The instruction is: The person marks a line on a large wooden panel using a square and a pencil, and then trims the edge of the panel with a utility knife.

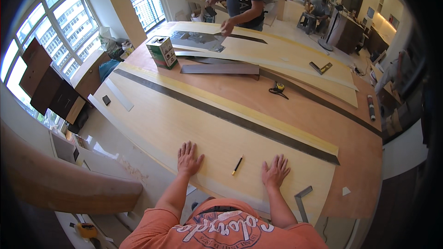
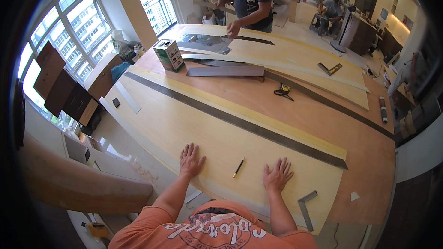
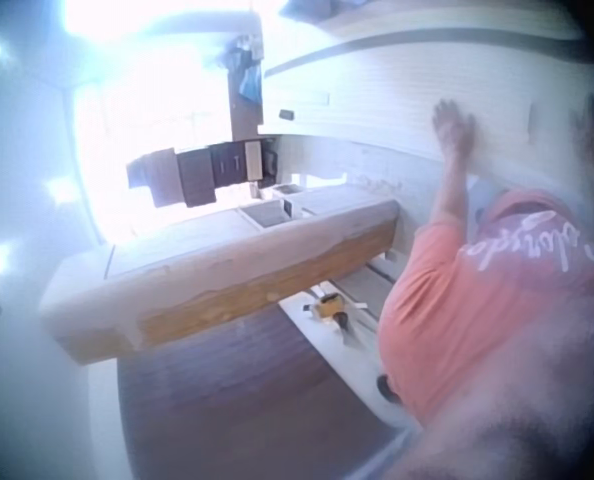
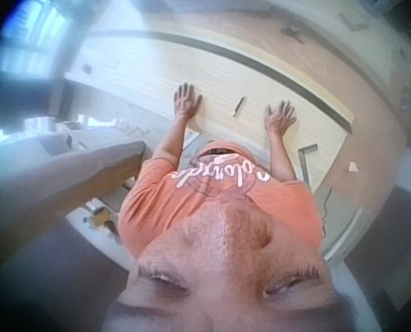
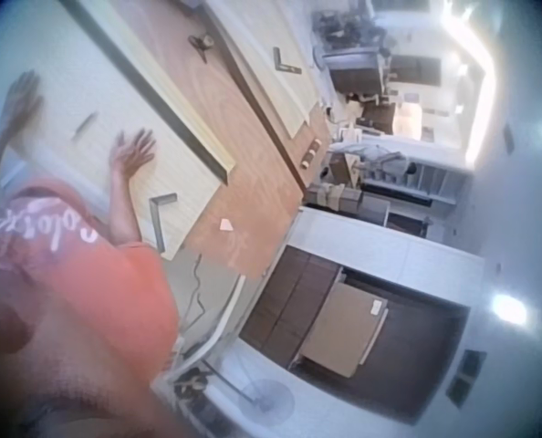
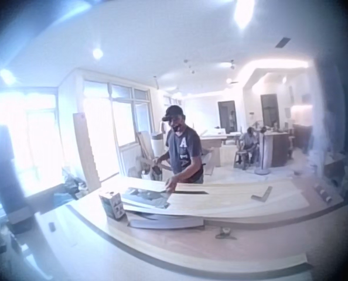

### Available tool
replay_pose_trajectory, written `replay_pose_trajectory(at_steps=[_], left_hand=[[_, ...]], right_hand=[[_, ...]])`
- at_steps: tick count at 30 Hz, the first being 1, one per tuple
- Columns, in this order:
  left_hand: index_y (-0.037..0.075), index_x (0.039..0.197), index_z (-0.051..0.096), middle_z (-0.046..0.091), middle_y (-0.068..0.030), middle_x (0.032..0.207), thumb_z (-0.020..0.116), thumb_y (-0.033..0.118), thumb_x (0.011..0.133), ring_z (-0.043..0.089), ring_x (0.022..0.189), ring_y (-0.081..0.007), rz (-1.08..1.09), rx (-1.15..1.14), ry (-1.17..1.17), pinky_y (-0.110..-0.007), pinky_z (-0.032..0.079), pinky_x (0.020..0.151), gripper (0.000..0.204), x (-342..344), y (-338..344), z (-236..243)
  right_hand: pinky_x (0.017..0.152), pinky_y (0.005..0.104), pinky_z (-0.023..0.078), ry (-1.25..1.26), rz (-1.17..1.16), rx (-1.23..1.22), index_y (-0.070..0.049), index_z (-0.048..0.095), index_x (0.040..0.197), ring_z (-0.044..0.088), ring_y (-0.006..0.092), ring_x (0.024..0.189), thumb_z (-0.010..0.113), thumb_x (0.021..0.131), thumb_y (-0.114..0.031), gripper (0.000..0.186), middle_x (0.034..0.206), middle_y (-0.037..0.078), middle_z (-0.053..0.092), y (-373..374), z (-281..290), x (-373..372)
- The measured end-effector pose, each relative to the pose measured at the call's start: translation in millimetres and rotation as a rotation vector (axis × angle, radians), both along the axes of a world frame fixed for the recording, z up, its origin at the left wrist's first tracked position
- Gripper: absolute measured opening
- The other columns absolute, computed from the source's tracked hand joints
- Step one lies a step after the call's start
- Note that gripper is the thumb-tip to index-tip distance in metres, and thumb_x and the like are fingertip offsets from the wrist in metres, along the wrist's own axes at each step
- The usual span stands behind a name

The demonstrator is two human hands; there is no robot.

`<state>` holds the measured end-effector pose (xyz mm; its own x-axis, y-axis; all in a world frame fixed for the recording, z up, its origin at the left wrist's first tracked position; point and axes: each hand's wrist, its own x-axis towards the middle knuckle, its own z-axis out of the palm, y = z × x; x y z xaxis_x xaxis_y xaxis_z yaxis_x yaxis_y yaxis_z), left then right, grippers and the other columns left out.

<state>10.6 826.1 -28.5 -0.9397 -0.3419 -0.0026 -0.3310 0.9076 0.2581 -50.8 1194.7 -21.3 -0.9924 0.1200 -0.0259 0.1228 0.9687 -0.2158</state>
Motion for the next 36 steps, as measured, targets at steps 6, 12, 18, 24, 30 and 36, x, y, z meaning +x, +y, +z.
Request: replay_pose_trajectory(at_steps=[6, 12, 18, 24, 30, 36], left_hand=[[0.011, 0.154, 0.039, 0.028, -0.0145, 0.164, 0.051, 0.055, 0.096, 0.018, 0.154, -0.0314, -0.001, 0.006, -0.004, -0.044, 0.011, 0.125, 0.073, 0, 1, 2], [0.012, 0.155, 0.037, 0.028, -0.0132, 0.164, 0.049, 0.057, 0.096, 0.018, 0.154, -0.0308, 0.000, -0.014, -0.014, -0.044, 0.010, 0.125, 0.075, 1, 1, 4], [0.012, 0.156, 0.035, 0.024, -0.0127, 0.165, 0.047, 0.059, 0.097, 0.016, 0.154, -0.0302, -0.001, 0.002, -0.032, -0.043, 0.009, 0.125, 0.077, 1, -1, 6], [0.012, 0.155, 0.037, 0.026, -0.0134, 0.165, 0.050, 0.057, 0.096, 0.017, 0.154, -0.0321, 0.011, 0.031, -0.015, -0.045, 0.012, 0.125, 0.075, 5, 1, 9], [0.012, 0.153, 0.039, 0.028, -0.0144, 0.163, 0.052, 0.055, 0.096, 0.020, 0.153, -0.0329, -0.001, 0.012, 0.020, -0.045, 0.014, 0.124, 0.073, 3, 1, 10], [0.012, 0.153, 0.040, 0.029, -0.0146, 0.163, 0.052, 0.055, 0.096, 0.020, 0.153, -0.0325, 0.006, 0.013, 0.025, -0.045, 0.014, 0.124, 0.072, 3, -1, 6]], right_hand=[[0.122, 0.0604, 0.008, -0.035, -0.006, -0.007, -0.008, 0.038, 0.154, 0.018, 0.0341, 0.153, 0.046, 0.096, -0.059, 0.077, 0.166, 0.009, 0.025, 0, 4, 0], [0.121, 0.0613, 0.010, 0.014, -0.004, -0.005, -0.008, 0.041, 0.153, 0.020, 0.0346, 0.153, 0.049, 0.096, -0.056, 0.075, 0.165, 0.010, 0.027, -1, -3, 0], [0.121, 0.0622, 0.012, 0.005, 0.005, 0.001, -0.008, 0.040, 0.153, 0.019, 0.0348, 0.153, 0.048, 0.096, -0.058, 0.077, 0.165, 0.010, 0.026, -2, -1, 0], [0.120, 0.0623, 0.013, -0.001, 0.005, 0.013, -0.008, 0.040, 0.153, 0.018, 0.0337, 0.153, 0.048, 0.096, -0.058, 0.076, 0.165, 0.010, 0.026, -1, -2, 1], [0.120, 0.0618, 0.014, -0.015, 0.001, 0.031, -0.008, 0.039, 0.154, 0.017, 0.0331, 0.154, 0.046, 0.097, -0.057, 0.075, 0.166, 0.010, 0.025, -3, 1, 2], [0.120, 0.0622, 0.015, 0.006, 0.005, 0.036, -0.007, 0.039, 0.153, 0.019, 0.0348, 0.153, 0.047, 0.097, -0.057, 0.075, 0.165, 0.011, 0.026, -5, 3, 1]])
